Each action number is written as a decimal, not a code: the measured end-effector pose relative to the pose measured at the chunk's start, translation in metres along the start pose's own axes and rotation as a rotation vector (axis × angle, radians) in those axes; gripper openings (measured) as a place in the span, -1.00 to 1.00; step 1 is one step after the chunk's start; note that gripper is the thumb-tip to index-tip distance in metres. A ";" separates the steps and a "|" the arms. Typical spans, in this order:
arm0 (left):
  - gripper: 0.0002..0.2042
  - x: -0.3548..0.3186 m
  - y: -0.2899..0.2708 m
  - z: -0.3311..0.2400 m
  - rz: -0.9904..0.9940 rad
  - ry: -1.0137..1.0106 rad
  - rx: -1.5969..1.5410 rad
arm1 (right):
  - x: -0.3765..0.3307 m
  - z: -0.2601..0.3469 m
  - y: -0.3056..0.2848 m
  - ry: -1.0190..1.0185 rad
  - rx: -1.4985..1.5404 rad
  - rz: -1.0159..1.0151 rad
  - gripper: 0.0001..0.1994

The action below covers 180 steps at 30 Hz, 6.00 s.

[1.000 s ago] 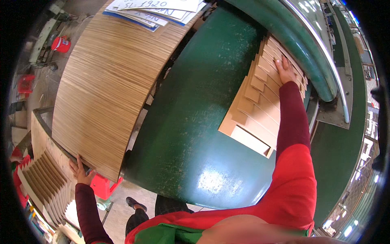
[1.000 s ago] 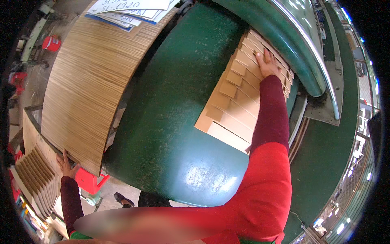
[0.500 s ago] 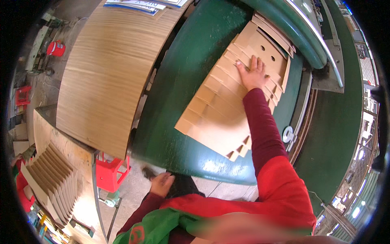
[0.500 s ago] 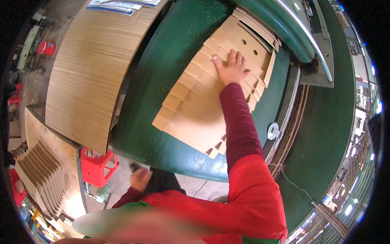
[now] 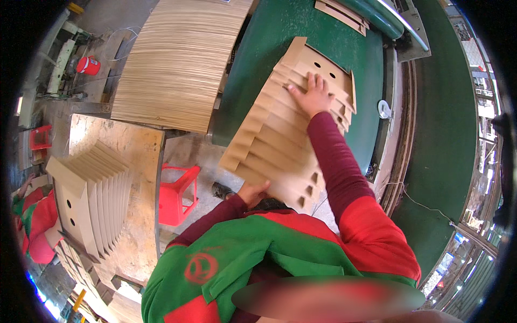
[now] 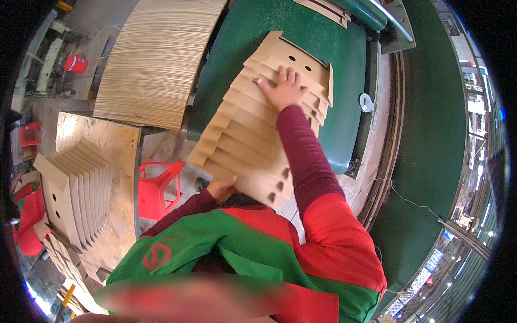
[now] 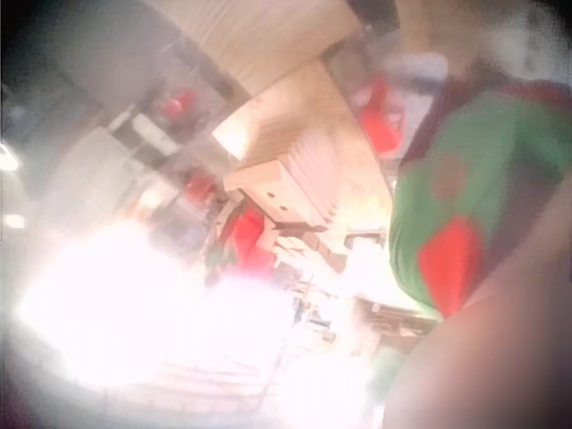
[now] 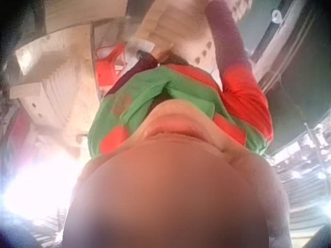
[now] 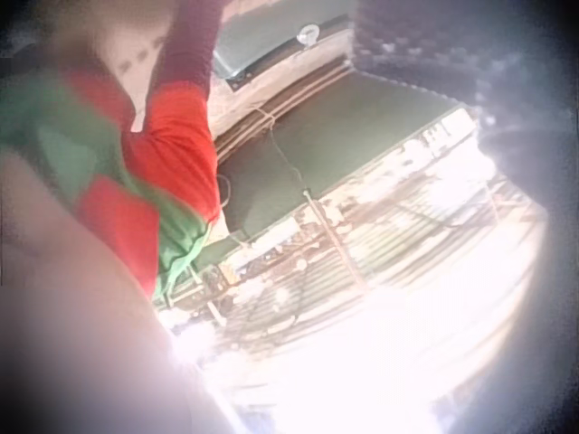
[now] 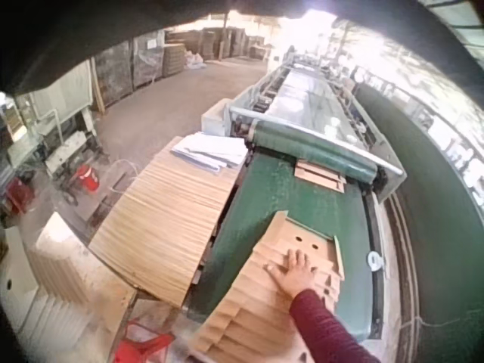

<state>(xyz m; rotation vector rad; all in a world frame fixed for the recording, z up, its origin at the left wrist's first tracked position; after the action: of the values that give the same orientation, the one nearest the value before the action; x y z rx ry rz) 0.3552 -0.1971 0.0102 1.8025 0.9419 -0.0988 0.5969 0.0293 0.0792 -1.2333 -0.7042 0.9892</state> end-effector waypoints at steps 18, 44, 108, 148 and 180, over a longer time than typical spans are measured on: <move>-0.41 0.350 0.148 -0.116 -0.322 -0.077 -0.025 | 0.130 -0.044 -0.110 -0.399 0.202 0.259 -0.43; -0.61 -0.073 -0.106 -0.146 -0.891 0.414 0.861 | 0.048 -0.033 -0.108 -0.176 0.439 0.335 -0.27; -0.86 -0.488 -0.254 -0.046 -1.484 0.622 1.482 | -0.446 0.554 0.105 0.252 1.941 0.489 -0.14; 0.33 0.065 -0.114 -0.244 -1.366 -0.582 1.736 | -0.142 -0.410 0.072 1.008 0.442 -0.122 0.06; 0.30 0.085 -0.171 -0.254 -1.232 -0.713 1.818 | -0.175 -0.379 0.087 1.090 0.275 0.125 0.48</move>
<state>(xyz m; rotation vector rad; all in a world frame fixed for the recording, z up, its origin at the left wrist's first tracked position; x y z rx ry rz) 0.2154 0.0831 -0.0473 1.7883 1.3016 -2.8712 0.8335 -0.2896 -0.0766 -1.3463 0.3544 0.3622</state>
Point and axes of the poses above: each hand's wrist, its own x-axis towards the middle knuckle, its own y-axis out of the palm, z = x × y, the point moved 8 cm from there along x, towards the middle knuckle, and after that the axes turned 10 degrees about x, right-handed, at the moved point
